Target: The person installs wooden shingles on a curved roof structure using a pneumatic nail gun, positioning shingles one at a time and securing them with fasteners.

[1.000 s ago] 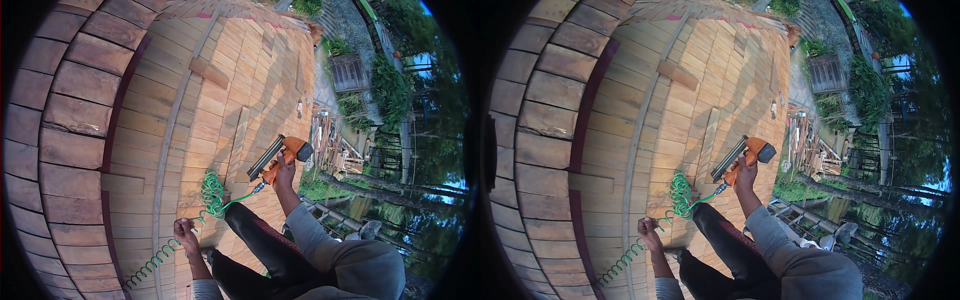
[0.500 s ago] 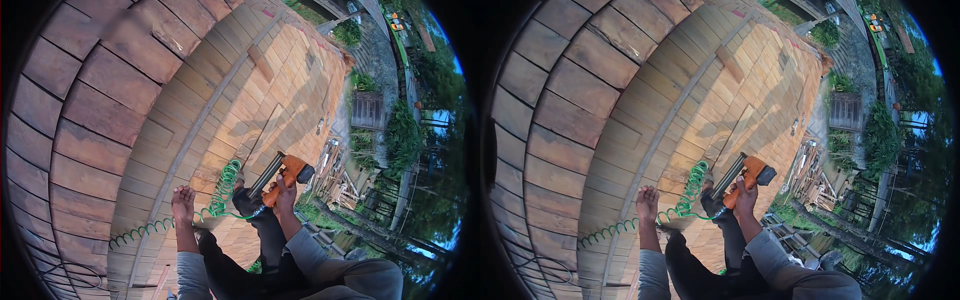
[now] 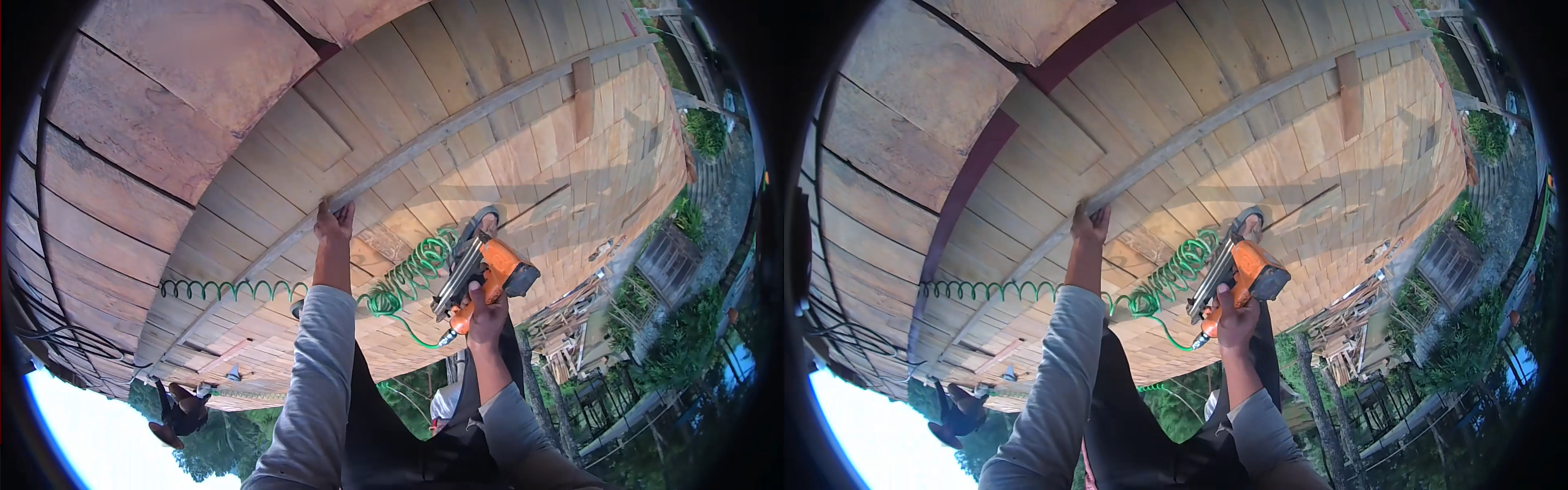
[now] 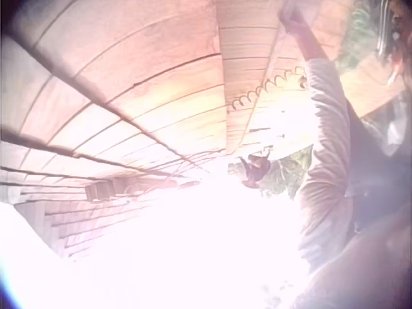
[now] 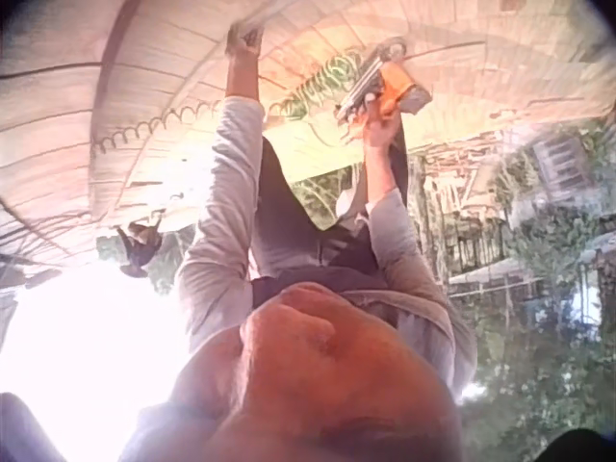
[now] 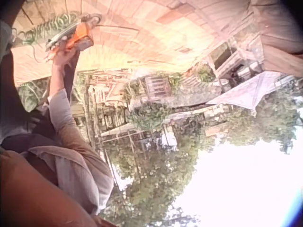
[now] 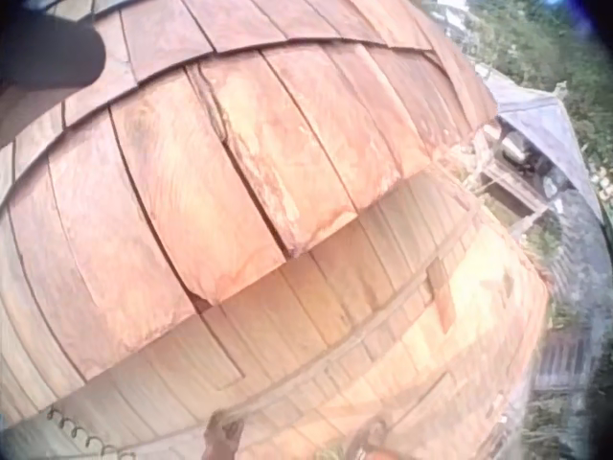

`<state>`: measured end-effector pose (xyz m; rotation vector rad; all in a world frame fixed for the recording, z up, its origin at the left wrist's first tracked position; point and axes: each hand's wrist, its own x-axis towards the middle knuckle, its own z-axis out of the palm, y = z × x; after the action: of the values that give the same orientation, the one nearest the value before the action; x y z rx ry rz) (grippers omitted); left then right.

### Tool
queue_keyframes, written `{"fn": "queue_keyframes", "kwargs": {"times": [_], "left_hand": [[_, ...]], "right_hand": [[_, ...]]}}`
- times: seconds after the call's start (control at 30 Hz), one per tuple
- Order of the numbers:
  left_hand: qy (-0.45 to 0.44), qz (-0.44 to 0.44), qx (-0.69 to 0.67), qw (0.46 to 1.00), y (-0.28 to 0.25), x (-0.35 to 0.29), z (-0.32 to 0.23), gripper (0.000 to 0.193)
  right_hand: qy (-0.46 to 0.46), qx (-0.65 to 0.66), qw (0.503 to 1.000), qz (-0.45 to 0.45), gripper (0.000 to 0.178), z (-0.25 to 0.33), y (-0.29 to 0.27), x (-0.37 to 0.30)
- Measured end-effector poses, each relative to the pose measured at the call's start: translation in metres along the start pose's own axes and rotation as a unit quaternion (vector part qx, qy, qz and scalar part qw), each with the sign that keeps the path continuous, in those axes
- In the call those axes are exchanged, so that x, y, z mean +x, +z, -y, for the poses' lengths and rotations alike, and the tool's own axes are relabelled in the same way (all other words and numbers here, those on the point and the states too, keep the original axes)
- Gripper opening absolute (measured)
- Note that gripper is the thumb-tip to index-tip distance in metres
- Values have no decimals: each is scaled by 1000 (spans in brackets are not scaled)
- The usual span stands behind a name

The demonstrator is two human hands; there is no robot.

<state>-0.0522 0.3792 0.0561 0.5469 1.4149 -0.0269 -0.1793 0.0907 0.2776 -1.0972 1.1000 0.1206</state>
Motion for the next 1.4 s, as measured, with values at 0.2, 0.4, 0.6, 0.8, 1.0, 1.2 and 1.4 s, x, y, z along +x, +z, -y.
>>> {"fn": "queue_keyframes", "kwargs": {"times": [0.2, 0.4, 0.6, 0.8, 1.0, 1.2, 1.4], "left_hand": [[145, -53, -31, 988, 34, -2, 9, 47], [125, -73, -18, 989, 49, -4, -10, 43], [125, -42, 21, 991, 46, -2, -3, 40], [117, -29, 28, 992, 27, 6, -22, 43], [83, -25, 62, 994, 29, 10, -31, 41], [33, 17, 64, 997, 12, 25, -46, 42], [46, -9, 73, 996, -2, 38, -60, 41]], "right_hand": [[22, 9, 999, -27, 36, 21, -26, 28], [17, 36, 999, 0, 40, 30, -12, 32], [-40, 30, 999, 2, 41, 36, -20, 49], [-89, -5, 996, -13, 44, 99, -41, 117], [-101, 11, 995, -14, 45, 127, -50, 173], [-64, 60, 996, 11, 36, 103, -54, 196], [-122, 1, 991, -59, 34, 154, -122, 282]]}}
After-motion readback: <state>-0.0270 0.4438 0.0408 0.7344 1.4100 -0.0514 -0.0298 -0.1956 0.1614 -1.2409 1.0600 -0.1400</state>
